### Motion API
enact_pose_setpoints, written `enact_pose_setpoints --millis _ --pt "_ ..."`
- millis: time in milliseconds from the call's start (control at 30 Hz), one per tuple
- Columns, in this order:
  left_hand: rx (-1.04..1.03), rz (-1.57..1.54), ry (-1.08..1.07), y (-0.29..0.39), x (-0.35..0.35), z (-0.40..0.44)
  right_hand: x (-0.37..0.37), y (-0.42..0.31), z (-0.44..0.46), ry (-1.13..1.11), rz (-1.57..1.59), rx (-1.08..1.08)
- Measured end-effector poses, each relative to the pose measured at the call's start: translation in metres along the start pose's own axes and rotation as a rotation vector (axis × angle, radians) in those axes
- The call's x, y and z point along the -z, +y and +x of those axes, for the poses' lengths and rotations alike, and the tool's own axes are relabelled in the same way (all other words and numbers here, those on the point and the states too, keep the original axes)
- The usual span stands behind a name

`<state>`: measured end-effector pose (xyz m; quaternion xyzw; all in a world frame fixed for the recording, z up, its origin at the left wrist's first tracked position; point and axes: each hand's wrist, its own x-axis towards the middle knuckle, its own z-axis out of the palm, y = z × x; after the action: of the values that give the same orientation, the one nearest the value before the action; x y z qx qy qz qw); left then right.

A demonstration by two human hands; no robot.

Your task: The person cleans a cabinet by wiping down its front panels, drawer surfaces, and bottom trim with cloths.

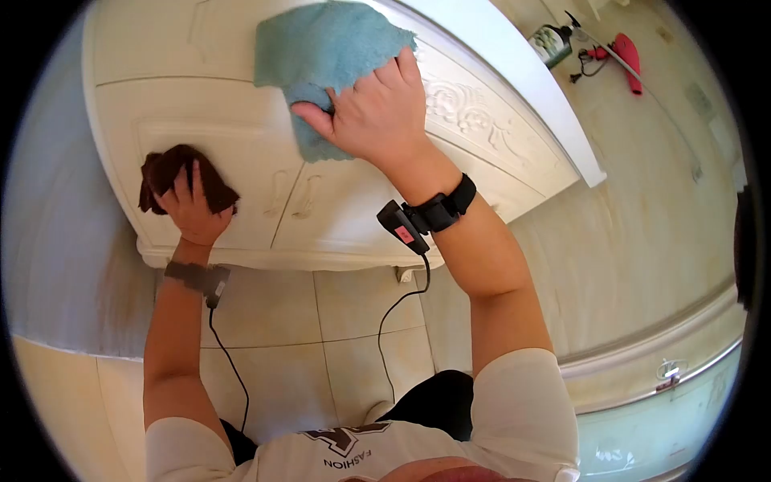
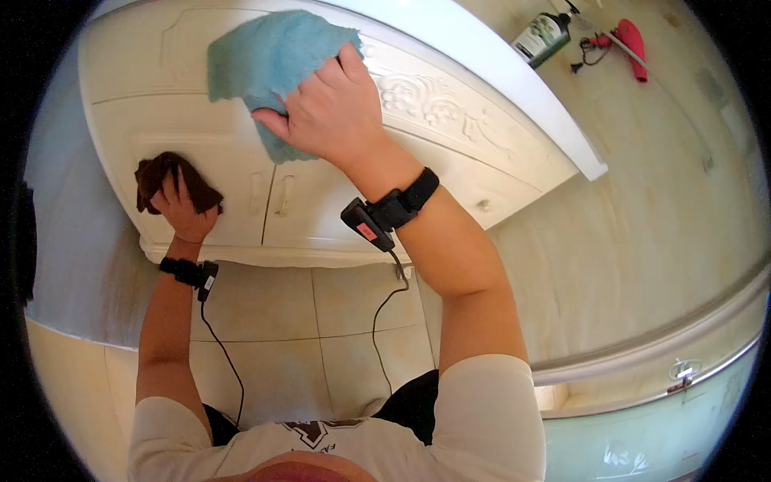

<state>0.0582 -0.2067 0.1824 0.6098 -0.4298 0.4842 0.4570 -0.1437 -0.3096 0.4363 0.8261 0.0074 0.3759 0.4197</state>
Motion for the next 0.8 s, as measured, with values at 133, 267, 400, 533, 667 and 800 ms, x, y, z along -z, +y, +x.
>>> enact_pose_setpoints --millis 133,267,400,533,667,800 --pt "-0.013 -0.005 0.021 0.002 0.002 0.006 0.005 0.022 -0.028 0.142 -0.036 -0.023" --pt "-0.042 -0.003 0.03 0.001 0.003 0.007 0.024 0.041 -0.064 0.086 -0.072 -0.082" --pt "-0.079 -0.011 0.054 0.002 0.003 0.008 0.038 0.062 -0.105 0.085 -0.123 -0.137" --pt "-0.09 -0.001 0.053 0.002 0.004 0.012 0.049 0.08 -0.15 0.009 -0.165 -0.24" --pt "-0.081 0.016 0.038 0.005 0.005 0.012 0.058 0.098 -0.194 -0.018 -0.215 -0.342" --pt "-0.073 0.018 0.057 0.004 0.002 0.01 0.07 0.105 -0.223 -0.132 -0.286 -0.491"
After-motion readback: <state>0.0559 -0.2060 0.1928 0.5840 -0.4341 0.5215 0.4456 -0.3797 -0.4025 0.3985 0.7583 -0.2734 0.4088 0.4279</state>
